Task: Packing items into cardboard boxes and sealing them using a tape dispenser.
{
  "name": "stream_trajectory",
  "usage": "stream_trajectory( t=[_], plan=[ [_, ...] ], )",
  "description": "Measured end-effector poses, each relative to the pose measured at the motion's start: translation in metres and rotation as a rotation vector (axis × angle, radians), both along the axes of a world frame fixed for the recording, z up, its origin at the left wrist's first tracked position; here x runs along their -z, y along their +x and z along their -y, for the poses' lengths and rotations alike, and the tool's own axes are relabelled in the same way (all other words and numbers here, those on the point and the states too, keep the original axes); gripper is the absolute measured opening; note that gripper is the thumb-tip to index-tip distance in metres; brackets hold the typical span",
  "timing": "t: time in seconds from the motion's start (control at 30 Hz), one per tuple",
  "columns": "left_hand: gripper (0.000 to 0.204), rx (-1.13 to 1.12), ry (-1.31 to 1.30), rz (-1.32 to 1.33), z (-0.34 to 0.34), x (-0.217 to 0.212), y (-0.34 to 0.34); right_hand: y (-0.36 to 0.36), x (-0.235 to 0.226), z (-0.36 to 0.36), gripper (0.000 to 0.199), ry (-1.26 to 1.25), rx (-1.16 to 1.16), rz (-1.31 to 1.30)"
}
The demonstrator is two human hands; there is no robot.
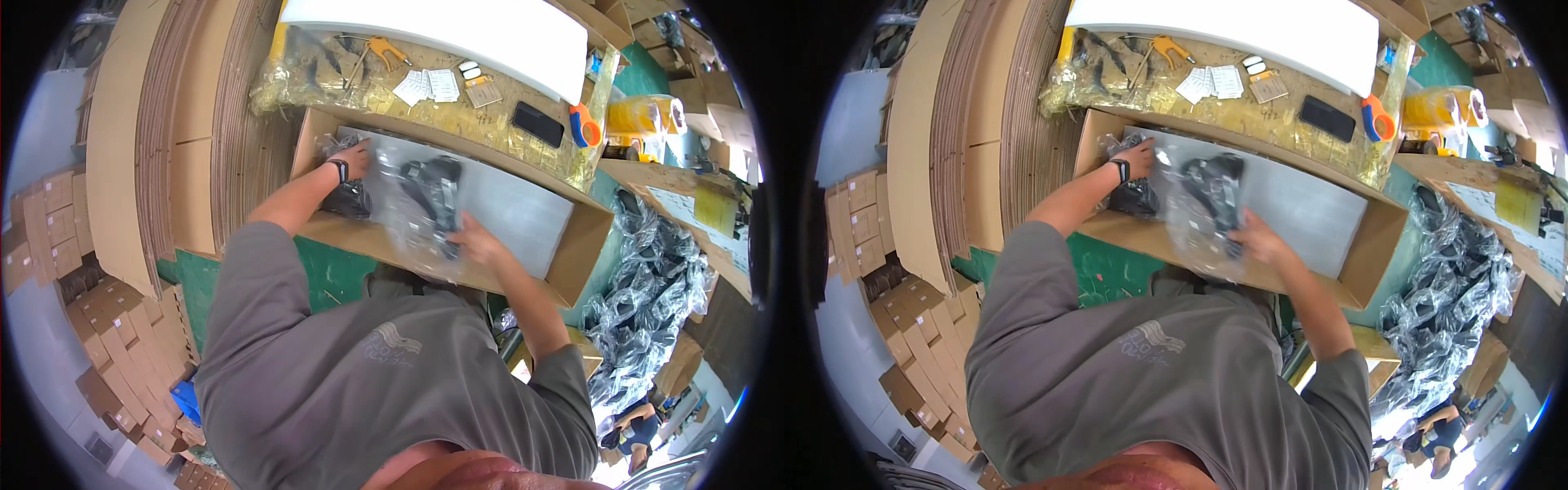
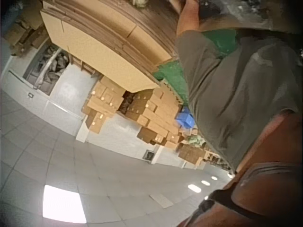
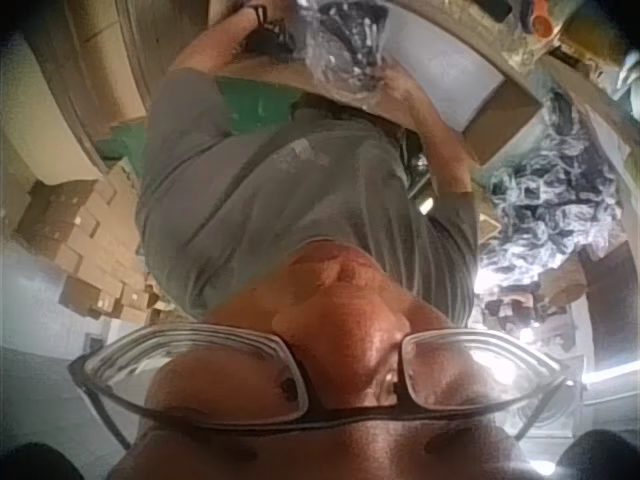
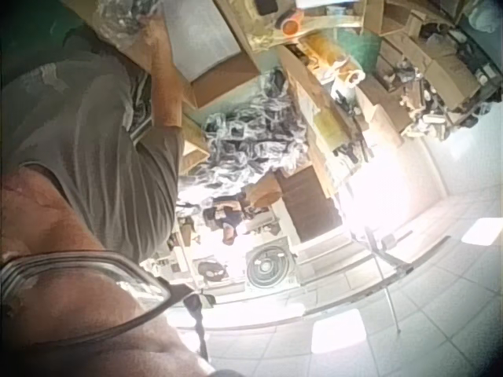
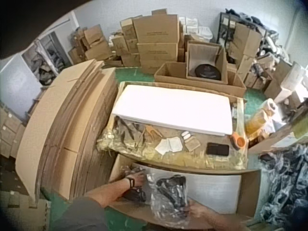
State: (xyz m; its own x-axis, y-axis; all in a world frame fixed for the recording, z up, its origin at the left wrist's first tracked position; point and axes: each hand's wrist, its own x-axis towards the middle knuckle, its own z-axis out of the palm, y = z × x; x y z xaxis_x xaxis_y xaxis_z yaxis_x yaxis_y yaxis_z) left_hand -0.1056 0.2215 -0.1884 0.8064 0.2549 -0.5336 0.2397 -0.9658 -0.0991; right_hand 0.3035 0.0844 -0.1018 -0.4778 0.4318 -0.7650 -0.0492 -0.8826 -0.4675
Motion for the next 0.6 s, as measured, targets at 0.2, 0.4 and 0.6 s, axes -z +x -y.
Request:
stream_trajectory(
  t=[0.2, 0.4, 0.6],
  plan=[
    [0.056, -0.893, 0.265, 0.444, -0.008, 0.032, 0.046, -0.123, 0.166, 0.022, 0.082, 0.661, -0.191, 0.804],
    [0.085, -1.335, 0.087, 0.663, 0.086, -0.046, 0.086, 0.039, -0.017, -0.017, 0.04, 0.939, -0.175, 0.094],
    [0.076, -1.186, -0.015, 1.009, 0.126, -0.198, 0.289, 0.478, -0.006, -0.009, 0.052, 0.224, 1.803, 0.354]
  ],
)
